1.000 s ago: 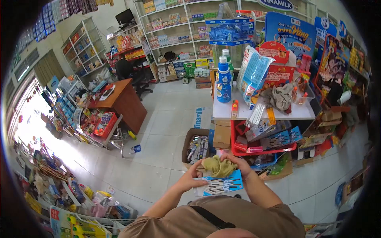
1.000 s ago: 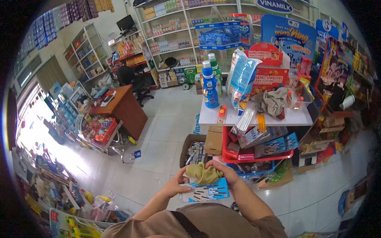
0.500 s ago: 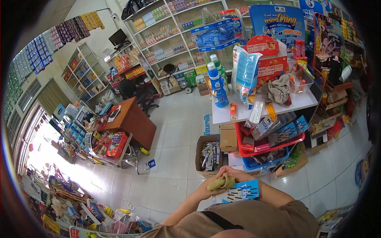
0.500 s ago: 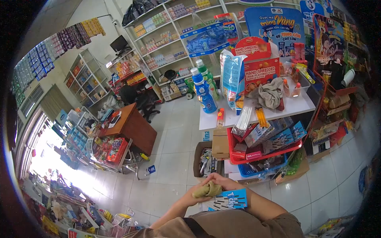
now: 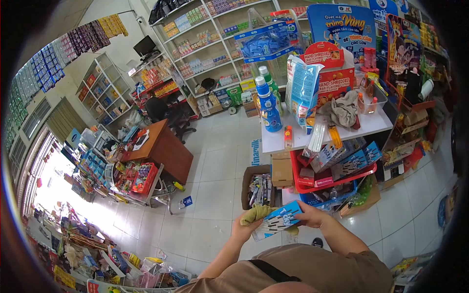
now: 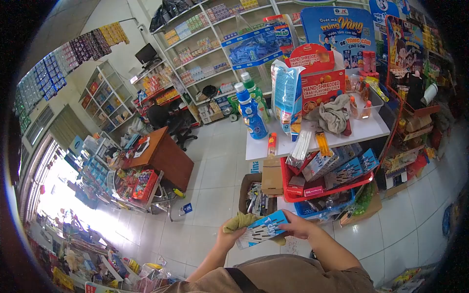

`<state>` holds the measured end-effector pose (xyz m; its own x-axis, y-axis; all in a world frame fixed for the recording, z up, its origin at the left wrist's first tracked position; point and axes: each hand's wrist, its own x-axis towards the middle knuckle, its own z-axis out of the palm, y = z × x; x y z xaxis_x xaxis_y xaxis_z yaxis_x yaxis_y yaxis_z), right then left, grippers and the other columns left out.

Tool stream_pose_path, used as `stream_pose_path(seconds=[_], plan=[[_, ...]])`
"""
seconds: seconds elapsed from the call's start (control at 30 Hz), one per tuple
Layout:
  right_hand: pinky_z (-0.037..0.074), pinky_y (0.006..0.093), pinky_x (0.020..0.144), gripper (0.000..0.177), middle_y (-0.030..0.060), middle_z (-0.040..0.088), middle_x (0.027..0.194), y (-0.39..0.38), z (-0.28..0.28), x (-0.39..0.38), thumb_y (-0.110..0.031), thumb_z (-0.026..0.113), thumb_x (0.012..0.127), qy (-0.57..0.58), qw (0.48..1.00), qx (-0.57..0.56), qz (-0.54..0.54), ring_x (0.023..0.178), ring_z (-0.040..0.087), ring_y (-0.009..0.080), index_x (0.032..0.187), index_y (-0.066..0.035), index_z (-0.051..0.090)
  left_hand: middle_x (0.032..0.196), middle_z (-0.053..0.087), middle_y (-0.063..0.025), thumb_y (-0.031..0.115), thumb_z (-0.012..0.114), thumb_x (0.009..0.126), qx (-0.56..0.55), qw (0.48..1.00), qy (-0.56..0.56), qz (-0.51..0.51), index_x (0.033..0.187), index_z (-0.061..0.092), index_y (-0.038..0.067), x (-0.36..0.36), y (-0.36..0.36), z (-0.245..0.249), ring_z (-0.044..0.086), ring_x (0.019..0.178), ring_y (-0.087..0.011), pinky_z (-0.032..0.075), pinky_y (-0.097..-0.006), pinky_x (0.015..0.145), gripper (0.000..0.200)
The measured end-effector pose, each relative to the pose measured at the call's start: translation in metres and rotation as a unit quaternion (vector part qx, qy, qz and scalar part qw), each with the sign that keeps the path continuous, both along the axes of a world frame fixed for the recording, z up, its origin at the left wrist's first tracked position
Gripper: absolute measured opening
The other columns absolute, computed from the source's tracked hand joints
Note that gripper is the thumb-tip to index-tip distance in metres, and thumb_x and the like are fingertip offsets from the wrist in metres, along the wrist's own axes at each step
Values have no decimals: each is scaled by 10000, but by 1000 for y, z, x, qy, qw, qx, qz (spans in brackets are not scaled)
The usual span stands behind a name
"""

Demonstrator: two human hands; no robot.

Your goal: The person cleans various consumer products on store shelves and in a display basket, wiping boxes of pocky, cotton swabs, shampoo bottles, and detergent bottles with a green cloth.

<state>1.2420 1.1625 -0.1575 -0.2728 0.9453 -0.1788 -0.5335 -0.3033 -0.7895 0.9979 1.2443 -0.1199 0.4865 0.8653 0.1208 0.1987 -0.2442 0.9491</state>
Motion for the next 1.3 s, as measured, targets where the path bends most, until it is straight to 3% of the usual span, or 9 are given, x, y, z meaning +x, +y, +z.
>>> stream_pose_path(seconds=[0.07, 0.17, 0.37, 0.47, 0.67, 0.87, 1.0, 1.17, 1.3], plan=[[505, 352, 763, 507, 92, 545, 1058, 0, -1, -4, -150, 687, 748, -119, 992, -4, -39, 942, 568, 178, 1163, -55, 413, 905, 604, -48, 54, 672, 724, 196, 971, 130, 46, 959, 581, -1, 0, -2, -3, 574, 843, -141, 448, -259, 783, 258], [515, 315, 704, 463, 95, 563, 998, -1, 3, -2, -119, 680, 751, -229, 971, 12, -71, 874, 581, 159, 1129, -42, 424, 984, 591, -80, 108, 658, 757, 8, 982, -138, 129, 966, 569, -7, 5, -1, -5, 565, 867, -157, 450, -267, 766, 254], [499, 282, 618, 458, 83, 566, 929, -11, 24, 3, -137, 671, 765, -237, 944, 86, -214, 774, 578, 148, 1122, -18, 410, 1138, 497, -93, 125, 584, 824, -154, 985, -50, 61, 1123, 462, -14, -13, 17, -27, 528, 945, -138, 444, -276, 798, 352], [485, 277, 598, 449, 79, 561, 919, -13, 23, -9, -137, 664, 771, -226, 933, 125, -251, 754, 570, 135, 1118, -19, 404, 1096, 525, -73, 111, 549, 854, -210, 961, -161, 85, 1171, 422, -9, -6, 4, -65, 522, 963, -139, 429, -276, 830, 362], [440, 360, 666, 425, 191, 571, 824, -26, 41, 2, -268, 659, 761, -458, 847, 216, -161, 756, 577, 319, 1037, -26, 446, 1075, 539, -56, 61, 513, 866, -200, 970, -133, 42, 1164, 443, -4, 7, -13, -50, 516, 969, -139, 421, -280, 846, 313], [451, 359, 738, 475, 172, 584, 933, -43, 88, 63, -234, 698, 695, -589, 770, 235, -64, 845, 574, 318, 1096, -57, 515, 1055, 558, -68, 44, 553, 841, -146, 981, -123, 29, 1132, 470, -4, 9, -11, -30, 533, 958, -152, 426, -288, 842, 306], [418, 337, 847, 576, 115, 546, 1055, -66, 97, 107, -115, 706, 660, -481, 769, 200, -370, 984, 534, 231, 1172, -43, 451, 1054, 562, -79, 49, 567, 834, -140, 976, -146, 81, 1129, 467, -9, 7, 1, -23, 540, 960, -163, 426, -286, 846, 317], [439, 292, 808, 603, 110, 546, 1064, -73, 80, 141, -109, 697, 719, -498, 591, 239, -588, 947, 554, 209, 1238, -41, 398, 1058, 553, -84, 16, 537, 841, -139, 981, -124, 59, 1116, 469, -18, 7, -2, -25, 538, 978, -178, 427, -306, 867, 286], [463, 338, 801, 523, 176, 564, 1088, -70, 52, 150, -132, 703, 728, -697, 381, 177, -582, 953, 583, 312, 1178, -13, 465, 995, 585, -75, 18, 557, 817, -115, 984, -117, 63, 1041, 534, -19, 13, -9, -21, 552, 927, -158, 429, -292, 837, 228]])
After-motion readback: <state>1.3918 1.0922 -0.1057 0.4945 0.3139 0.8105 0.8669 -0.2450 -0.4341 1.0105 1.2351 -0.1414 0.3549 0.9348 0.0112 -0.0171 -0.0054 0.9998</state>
